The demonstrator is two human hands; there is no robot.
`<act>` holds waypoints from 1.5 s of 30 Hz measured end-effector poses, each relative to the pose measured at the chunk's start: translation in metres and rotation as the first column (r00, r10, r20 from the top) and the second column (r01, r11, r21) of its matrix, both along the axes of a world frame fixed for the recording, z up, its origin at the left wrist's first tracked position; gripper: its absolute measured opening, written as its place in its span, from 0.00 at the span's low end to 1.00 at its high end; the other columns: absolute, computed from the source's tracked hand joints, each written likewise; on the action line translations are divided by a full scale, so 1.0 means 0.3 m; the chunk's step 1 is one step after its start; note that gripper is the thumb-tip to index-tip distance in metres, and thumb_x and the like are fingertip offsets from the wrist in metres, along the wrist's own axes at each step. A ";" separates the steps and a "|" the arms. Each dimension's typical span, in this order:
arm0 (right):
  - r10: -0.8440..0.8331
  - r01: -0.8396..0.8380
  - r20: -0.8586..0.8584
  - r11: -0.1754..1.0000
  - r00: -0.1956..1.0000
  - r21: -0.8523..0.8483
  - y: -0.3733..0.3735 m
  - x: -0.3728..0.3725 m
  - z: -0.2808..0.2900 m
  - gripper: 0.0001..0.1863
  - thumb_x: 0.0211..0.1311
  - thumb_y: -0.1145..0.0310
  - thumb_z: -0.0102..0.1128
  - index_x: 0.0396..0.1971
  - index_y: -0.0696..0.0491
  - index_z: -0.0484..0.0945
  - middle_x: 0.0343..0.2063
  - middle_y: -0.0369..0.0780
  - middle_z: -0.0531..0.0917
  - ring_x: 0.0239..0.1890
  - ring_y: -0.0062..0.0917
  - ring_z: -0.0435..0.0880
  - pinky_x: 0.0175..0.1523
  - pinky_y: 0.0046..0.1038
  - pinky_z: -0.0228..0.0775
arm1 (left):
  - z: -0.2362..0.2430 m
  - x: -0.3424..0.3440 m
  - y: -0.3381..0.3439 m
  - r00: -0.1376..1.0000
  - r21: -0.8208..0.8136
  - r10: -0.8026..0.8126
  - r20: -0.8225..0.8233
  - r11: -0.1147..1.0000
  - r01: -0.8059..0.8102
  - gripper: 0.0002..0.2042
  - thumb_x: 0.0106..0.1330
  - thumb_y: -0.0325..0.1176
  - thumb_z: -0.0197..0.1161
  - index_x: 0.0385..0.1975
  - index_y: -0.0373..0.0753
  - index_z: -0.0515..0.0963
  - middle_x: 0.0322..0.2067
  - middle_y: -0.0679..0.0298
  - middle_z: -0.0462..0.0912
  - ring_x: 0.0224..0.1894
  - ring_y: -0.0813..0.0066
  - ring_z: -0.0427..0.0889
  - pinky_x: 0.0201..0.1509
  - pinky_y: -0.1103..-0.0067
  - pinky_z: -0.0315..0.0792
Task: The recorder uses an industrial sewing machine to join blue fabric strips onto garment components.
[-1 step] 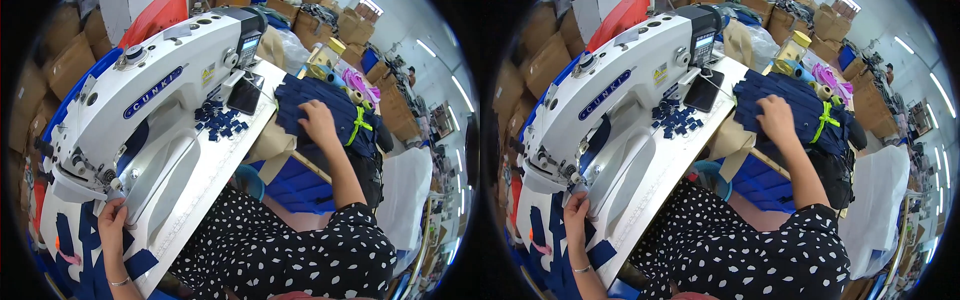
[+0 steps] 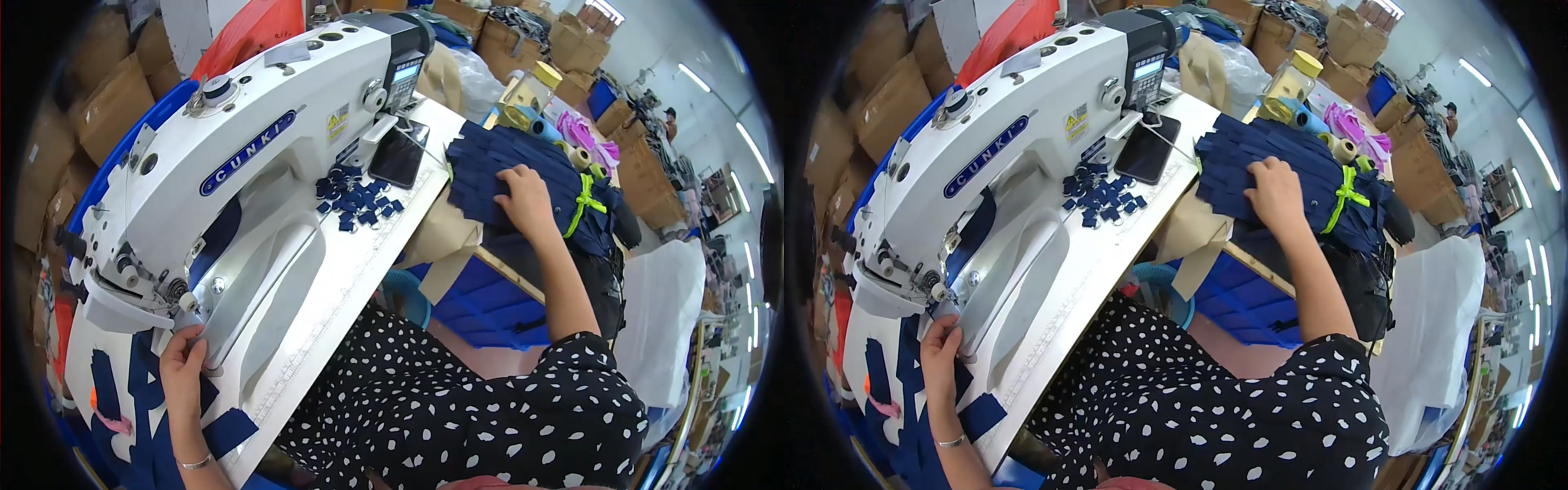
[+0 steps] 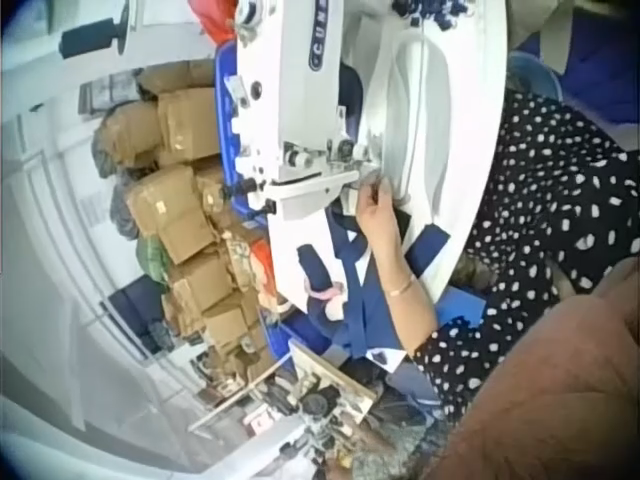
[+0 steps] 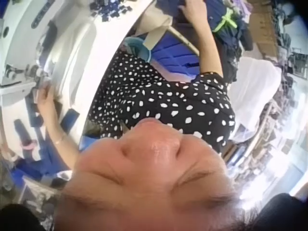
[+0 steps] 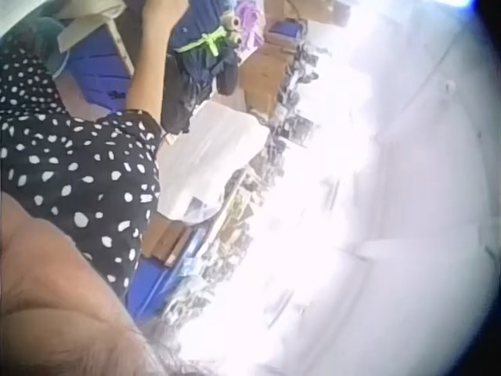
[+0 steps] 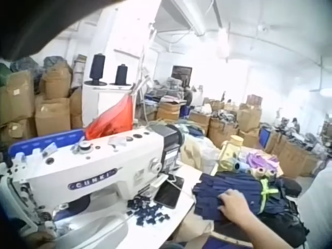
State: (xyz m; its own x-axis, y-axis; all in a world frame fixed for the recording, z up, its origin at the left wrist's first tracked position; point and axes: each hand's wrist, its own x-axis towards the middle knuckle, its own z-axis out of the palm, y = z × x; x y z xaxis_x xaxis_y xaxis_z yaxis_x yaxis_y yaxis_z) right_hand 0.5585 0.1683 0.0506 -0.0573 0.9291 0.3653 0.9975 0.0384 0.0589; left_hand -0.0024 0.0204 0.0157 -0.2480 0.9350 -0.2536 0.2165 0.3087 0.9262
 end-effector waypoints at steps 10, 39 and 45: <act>0.119 -0.099 -0.177 0.988 0.977 0.116 0.021 0.105 0.015 0.08 0.57 0.65 0.68 0.34 0.52 0.87 0.34 0.40 0.86 0.41 0.37 0.84 0.47 0.35 0.76 | -0.009 -0.003 -0.004 0.999 0.083 -0.031 0.027 0.996 0.028 0.12 0.65 0.23 0.62 0.48 0.34 0.79 0.30 0.72 0.76 0.29 0.86 0.72 0.32 0.87 0.67; 0.453 -0.942 -0.835 0.263 0.312 -0.209 -0.042 -1.247 -0.089 0.10 0.56 0.70 0.72 0.29 0.58 0.79 0.25 0.37 0.82 0.28 0.21 0.78 0.36 0.25 0.70 | 0.074 0.011 -0.012 0.986 -0.064 0.030 0.164 0.998 -0.020 0.14 0.66 0.34 0.68 0.49 0.35 0.83 0.30 0.67 0.85 0.31 0.86 0.78 0.35 0.86 0.73; 0.518 -0.956 -0.818 0.265 0.248 -0.123 -0.045 -1.249 -0.109 0.10 0.56 0.70 0.72 0.29 0.58 0.79 0.23 0.36 0.80 0.27 0.20 0.76 0.34 0.25 0.69 | 0.045 -0.002 -0.012 0.998 -0.006 -0.050 0.039 0.999 0.051 0.17 0.62 0.32 0.71 0.49 0.35 0.83 0.32 0.64 0.86 0.31 0.85 0.80 0.38 0.86 0.75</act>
State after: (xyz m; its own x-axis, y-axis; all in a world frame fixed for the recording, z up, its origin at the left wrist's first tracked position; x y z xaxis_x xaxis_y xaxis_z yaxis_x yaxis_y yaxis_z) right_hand 0.1839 0.1548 0.0179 -0.8470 0.5134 0.1382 0.2200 0.5751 -0.7879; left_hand -0.0030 0.0167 0.0292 -0.1905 0.9441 -0.2691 0.1959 0.3052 0.9319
